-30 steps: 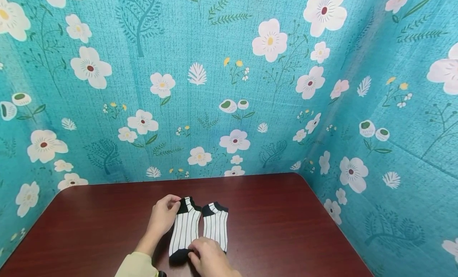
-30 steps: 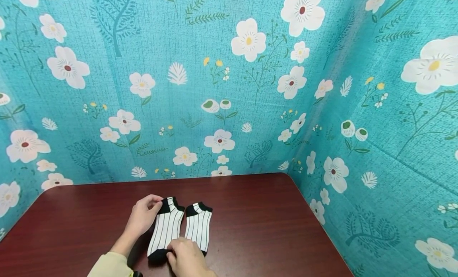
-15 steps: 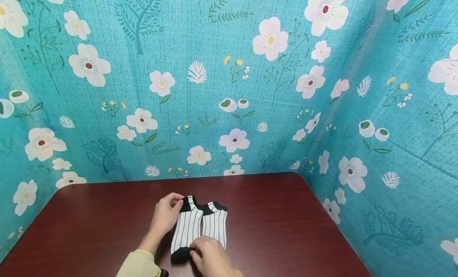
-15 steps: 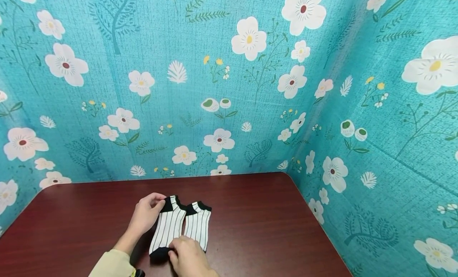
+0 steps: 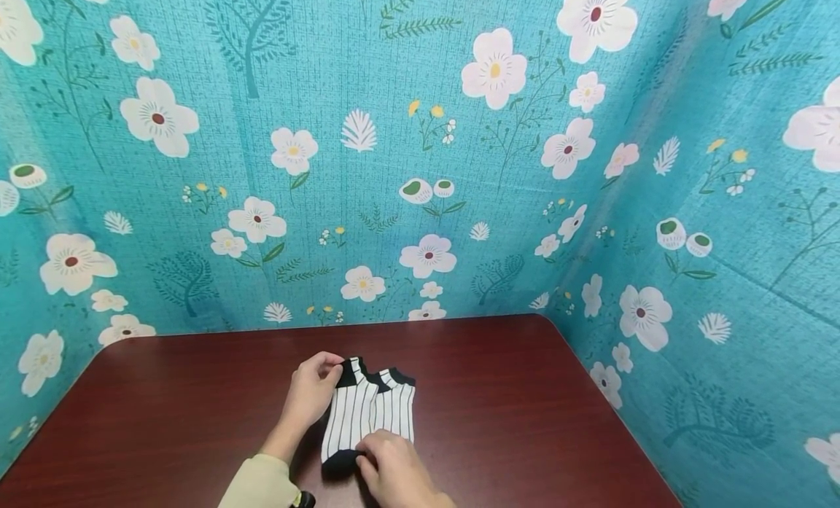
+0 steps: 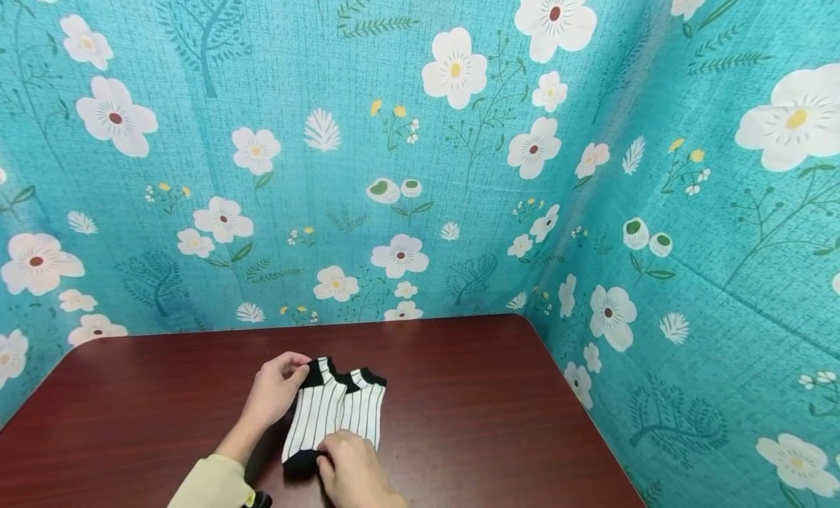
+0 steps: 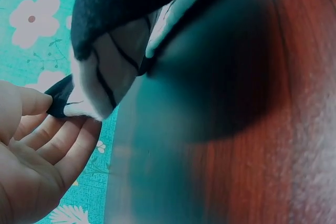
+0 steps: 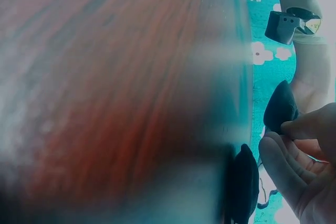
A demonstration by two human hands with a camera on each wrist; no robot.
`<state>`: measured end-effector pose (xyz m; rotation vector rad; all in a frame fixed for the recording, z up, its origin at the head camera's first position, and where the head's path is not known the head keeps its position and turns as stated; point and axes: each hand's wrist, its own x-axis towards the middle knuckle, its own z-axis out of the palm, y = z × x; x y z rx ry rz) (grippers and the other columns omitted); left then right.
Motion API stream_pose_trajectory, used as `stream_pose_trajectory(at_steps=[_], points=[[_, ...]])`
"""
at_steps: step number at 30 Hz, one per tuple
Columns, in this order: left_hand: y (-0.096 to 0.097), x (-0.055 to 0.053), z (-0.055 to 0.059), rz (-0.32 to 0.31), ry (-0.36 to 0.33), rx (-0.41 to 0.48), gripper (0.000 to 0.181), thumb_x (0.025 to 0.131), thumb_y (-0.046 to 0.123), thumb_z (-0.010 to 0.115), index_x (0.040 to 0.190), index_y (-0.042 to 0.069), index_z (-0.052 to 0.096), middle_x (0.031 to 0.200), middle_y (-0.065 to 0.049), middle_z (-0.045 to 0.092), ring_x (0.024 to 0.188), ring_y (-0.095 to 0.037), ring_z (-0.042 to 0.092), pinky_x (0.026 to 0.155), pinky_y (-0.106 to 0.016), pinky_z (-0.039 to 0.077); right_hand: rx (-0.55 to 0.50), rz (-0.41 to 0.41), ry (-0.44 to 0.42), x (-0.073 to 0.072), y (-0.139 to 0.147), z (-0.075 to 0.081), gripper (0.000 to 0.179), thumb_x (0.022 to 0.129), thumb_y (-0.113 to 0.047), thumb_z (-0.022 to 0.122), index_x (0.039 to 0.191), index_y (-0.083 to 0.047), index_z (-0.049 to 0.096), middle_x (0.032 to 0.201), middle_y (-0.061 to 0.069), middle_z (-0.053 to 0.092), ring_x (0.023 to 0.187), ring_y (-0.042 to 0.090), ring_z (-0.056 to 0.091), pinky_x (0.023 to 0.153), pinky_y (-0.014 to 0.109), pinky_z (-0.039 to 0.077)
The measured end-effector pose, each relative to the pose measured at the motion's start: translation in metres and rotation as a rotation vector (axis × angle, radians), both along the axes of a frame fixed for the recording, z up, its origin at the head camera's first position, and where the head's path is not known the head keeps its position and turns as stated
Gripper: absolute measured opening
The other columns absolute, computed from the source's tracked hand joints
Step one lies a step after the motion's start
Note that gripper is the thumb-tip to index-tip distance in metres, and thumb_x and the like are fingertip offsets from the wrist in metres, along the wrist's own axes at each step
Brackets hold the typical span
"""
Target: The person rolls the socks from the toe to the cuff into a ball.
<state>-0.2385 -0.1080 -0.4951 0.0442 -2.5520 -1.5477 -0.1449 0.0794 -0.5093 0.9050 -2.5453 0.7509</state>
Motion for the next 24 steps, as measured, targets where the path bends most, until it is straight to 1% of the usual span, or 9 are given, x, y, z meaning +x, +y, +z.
stream_pose_trajectory(at_steps=[4, 14, 20, 24], points=[[0.003, 0.000, -0.001, -0.004, -0.002, 0.003, 0.013, 0.099, 0.010, 0.063, 0.109, 0.010, 0.070, 0.092, -0.004, 0.070, 0.081, -0.019, 0.062, 0.070, -0.036, 0.049, -0.008, -0.004, 0.013, 0.000, 0.004, -0.001, 0.009, 0.083, -0.010, 0.076, 0.087, -0.017, 0.072, 0.082, -0.012, 0.064, 0.076, -0.002, 0.059, 0.068, 0.015, 0.047], [0.010, -0.001, -0.001, -0.021, -0.002, 0.010, 0.012, 0.099, 0.011, 0.063, 0.109, 0.011, 0.070, 0.093, -0.003, 0.070, 0.084, -0.019, 0.063, 0.073, -0.039, 0.052, -0.024, -0.013, 0.013, 0.001, 0.013, -0.003, 0.010, 0.083, -0.008, 0.076, 0.088, -0.015, 0.072, 0.084, -0.010, 0.066, 0.078, -0.001, 0.061, 0.069, 0.017, 0.048], [0.016, -0.001, -0.004, -0.037, -0.007, 0.020, 0.013, 0.099, 0.011, 0.063, 0.110, 0.011, 0.070, 0.094, -0.003, 0.070, 0.084, -0.019, 0.063, 0.073, -0.038, 0.052, -0.019, -0.027, 0.022, 0.001, 0.020, -0.004, 0.010, 0.083, -0.009, 0.076, 0.088, -0.015, 0.072, 0.085, -0.009, 0.067, 0.079, 0.001, 0.062, 0.069, 0.018, 0.049], [0.019, -0.002, -0.006, -0.043, -0.004, 0.027, 0.013, 0.099, 0.012, 0.063, 0.109, 0.011, 0.071, 0.093, -0.003, 0.070, 0.084, -0.019, 0.064, 0.073, -0.038, 0.052, -0.030, -0.035, 0.006, 0.001, 0.024, -0.006, 0.010, 0.083, -0.009, 0.077, 0.089, -0.015, 0.072, 0.086, -0.009, 0.067, 0.079, 0.000, 0.062, 0.069, 0.018, 0.049]])
